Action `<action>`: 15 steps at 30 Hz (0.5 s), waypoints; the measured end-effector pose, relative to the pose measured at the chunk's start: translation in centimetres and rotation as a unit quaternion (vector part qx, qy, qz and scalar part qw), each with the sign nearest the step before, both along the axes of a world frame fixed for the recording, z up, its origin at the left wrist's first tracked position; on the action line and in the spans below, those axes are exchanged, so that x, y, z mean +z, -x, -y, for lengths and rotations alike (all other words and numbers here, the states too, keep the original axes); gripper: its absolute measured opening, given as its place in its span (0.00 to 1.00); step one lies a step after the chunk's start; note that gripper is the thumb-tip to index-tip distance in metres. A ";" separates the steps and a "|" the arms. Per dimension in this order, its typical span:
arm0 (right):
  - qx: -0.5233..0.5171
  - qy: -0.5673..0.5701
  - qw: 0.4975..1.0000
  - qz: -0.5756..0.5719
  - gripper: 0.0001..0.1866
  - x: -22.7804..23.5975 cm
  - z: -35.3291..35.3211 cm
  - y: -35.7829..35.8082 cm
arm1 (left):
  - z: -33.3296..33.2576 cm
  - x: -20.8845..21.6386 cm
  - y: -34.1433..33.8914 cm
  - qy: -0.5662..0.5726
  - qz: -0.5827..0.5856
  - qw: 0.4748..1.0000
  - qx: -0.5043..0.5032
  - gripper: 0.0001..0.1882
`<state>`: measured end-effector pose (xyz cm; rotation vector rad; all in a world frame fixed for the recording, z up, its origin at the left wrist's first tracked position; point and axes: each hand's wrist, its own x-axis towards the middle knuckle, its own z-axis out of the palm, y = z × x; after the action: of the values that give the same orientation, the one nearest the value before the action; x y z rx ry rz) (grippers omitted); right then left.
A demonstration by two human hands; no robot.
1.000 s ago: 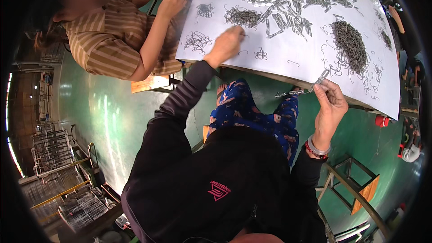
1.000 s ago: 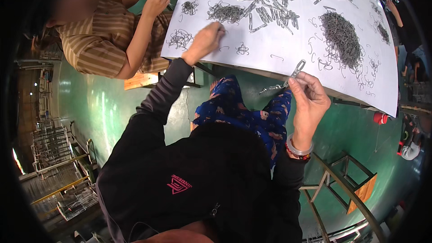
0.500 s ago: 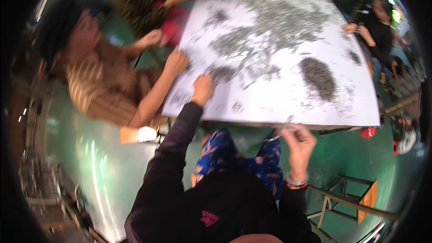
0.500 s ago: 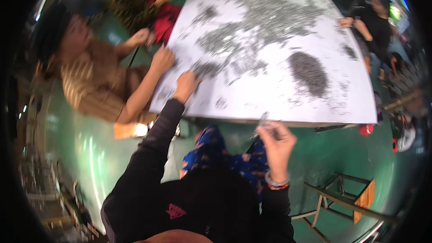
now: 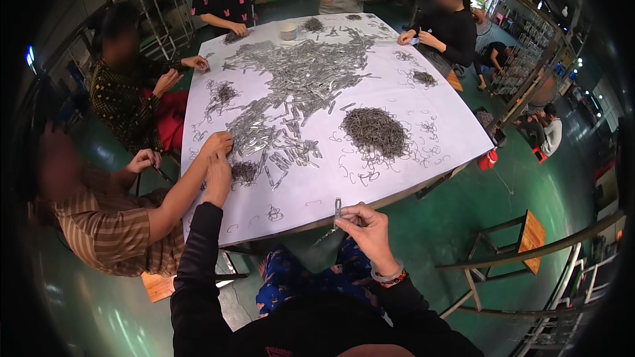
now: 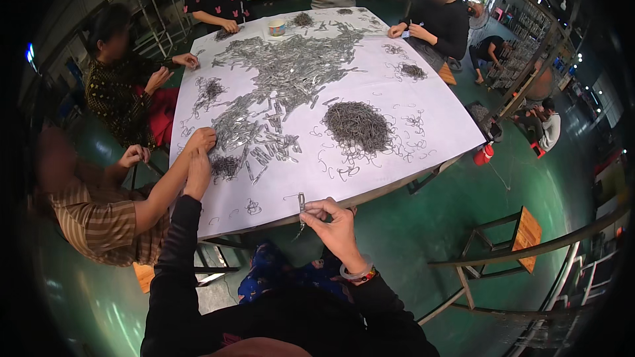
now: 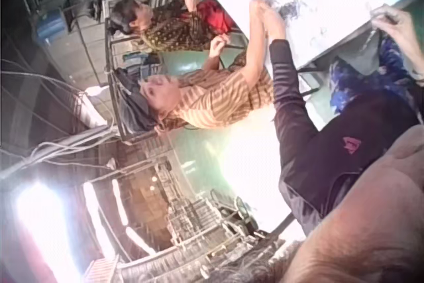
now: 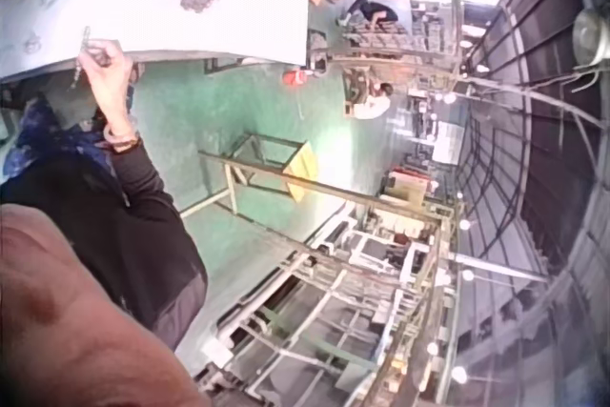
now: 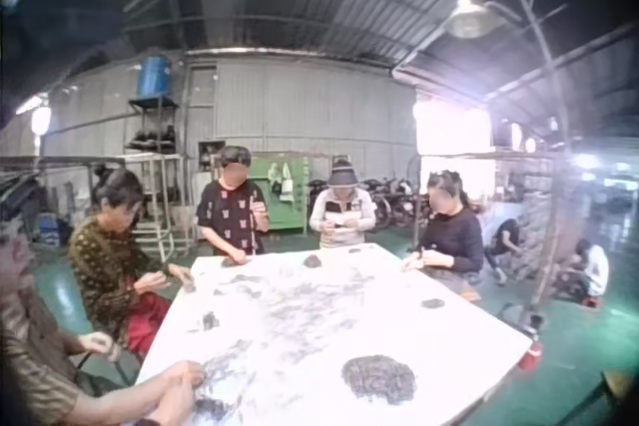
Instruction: The person picks up small metal clips from a table and hangs them one by one onto a vertical metal rack.
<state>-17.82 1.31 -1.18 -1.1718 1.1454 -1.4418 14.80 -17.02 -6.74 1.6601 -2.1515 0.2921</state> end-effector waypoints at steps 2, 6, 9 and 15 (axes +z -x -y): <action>-0.006 0.016 1.000 -0.018 0.09 -0.6 0.0 0.2 | 0.6 1.5 0.7 0.024 -0.040 0.999 -0.015 0.12; -0.006 0.021 0.999 -0.030 0.09 0.2 -0.3 -1.0 | 1.6 1.1 -2.2 -0.033 -0.027 0.999 0.024 0.09; -0.022 0.031 0.998 -0.055 0.08 0.7 -1.0 -0.8 | 2.4 0.1 -1.5 0.024 -0.059 0.998 0.029 0.08; -0.031 -0.035 0.997 -0.065 0.09 0.7 -1.7 -1.0 | 1.6 0.0 -0.4 0.009 -0.126 0.992 0.015 0.08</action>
<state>-16.77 3.03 -0.46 -1.2036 1.3220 -1.3758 15.23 -18.65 -6.73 1.6263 -1.9337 0.1033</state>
